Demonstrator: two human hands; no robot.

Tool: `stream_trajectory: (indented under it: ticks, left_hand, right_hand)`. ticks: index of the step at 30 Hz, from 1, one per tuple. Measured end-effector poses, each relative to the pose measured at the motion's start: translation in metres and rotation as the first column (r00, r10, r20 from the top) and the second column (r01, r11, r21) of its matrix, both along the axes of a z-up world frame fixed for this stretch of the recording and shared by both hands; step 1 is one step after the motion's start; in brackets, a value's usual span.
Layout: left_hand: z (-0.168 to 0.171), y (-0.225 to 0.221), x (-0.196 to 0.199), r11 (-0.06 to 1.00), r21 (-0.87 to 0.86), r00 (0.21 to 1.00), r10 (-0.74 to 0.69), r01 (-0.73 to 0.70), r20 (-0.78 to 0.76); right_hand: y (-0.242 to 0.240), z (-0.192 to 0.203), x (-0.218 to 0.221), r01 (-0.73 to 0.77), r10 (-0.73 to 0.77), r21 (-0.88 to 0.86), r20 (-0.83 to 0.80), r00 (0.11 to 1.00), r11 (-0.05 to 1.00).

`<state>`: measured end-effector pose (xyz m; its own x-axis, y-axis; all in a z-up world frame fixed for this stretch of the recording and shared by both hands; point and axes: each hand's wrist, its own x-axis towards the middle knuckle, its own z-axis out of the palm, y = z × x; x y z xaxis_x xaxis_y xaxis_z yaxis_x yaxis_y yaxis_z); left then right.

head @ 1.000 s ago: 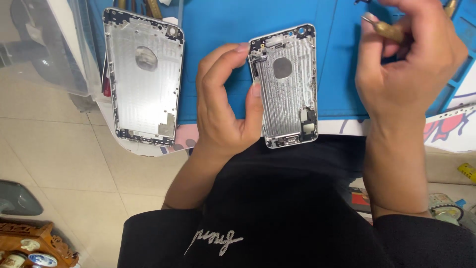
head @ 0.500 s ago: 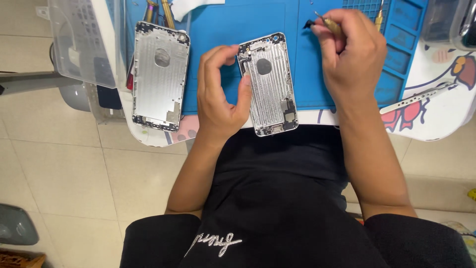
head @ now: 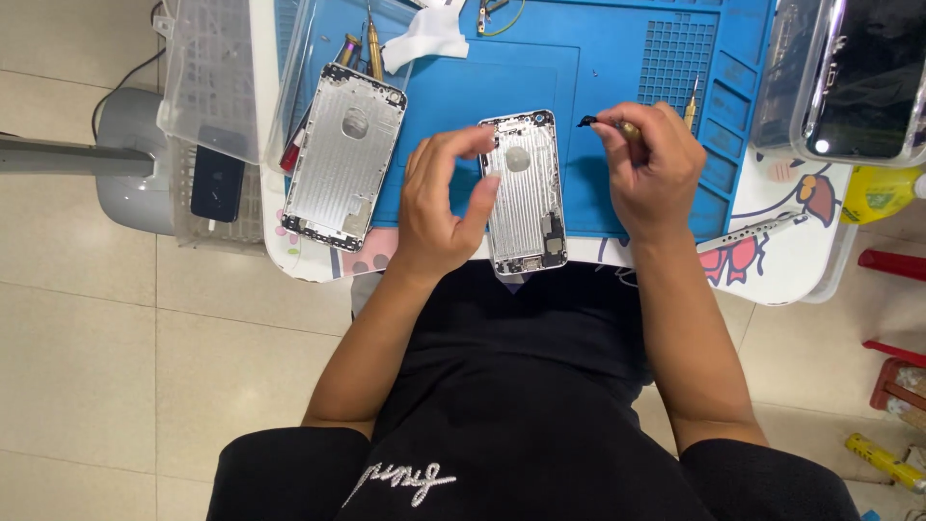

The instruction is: The technician is using a precision screwdriver to work on the internal chassis of a mobile phone.

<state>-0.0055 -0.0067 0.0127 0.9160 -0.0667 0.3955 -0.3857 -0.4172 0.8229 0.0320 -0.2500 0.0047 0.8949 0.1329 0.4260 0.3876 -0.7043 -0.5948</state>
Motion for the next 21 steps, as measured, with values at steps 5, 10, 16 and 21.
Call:
stream_trajectory:
  ticks: [5, 10, 16, 21]
  left_hand:
    - [-0.014, 0.005, -0.007, 0.978, -0.207, 0.999, -0.027, 0.020, -0.032]
    - [-0.014, 0.008, -0.009, 0.982, -0.187, 0.999, -0.039, 0.039, 0.007]
    - [-0.012, 0.012, -0.009, 0.982, -0.186, 0.999, -0.025, 0.030, 0.030]
    - [-0.013, 0.013, -0.012, 0.986, -0.169, 0.998, 0.000, 0.010, 0.057]
  right_hand:
    - [-0.006, -0.004, -0.003, -0.009, 0.006, 0.065, 0.050, 0.999, 0.998]
    - [-0.007, -0.005, -0.006, 0.044, -0.033, -0.095, 0.114, 0.993, 0.995]
    - [0.005, 0.021, -0.003, -0.016, 0.016, -0.005, -0.059, 0.998, 1.000]
    - [0.037, 0.042, 0.011, -0.212, 0.205, -0.069, -0.092, 0.974, 0.975]
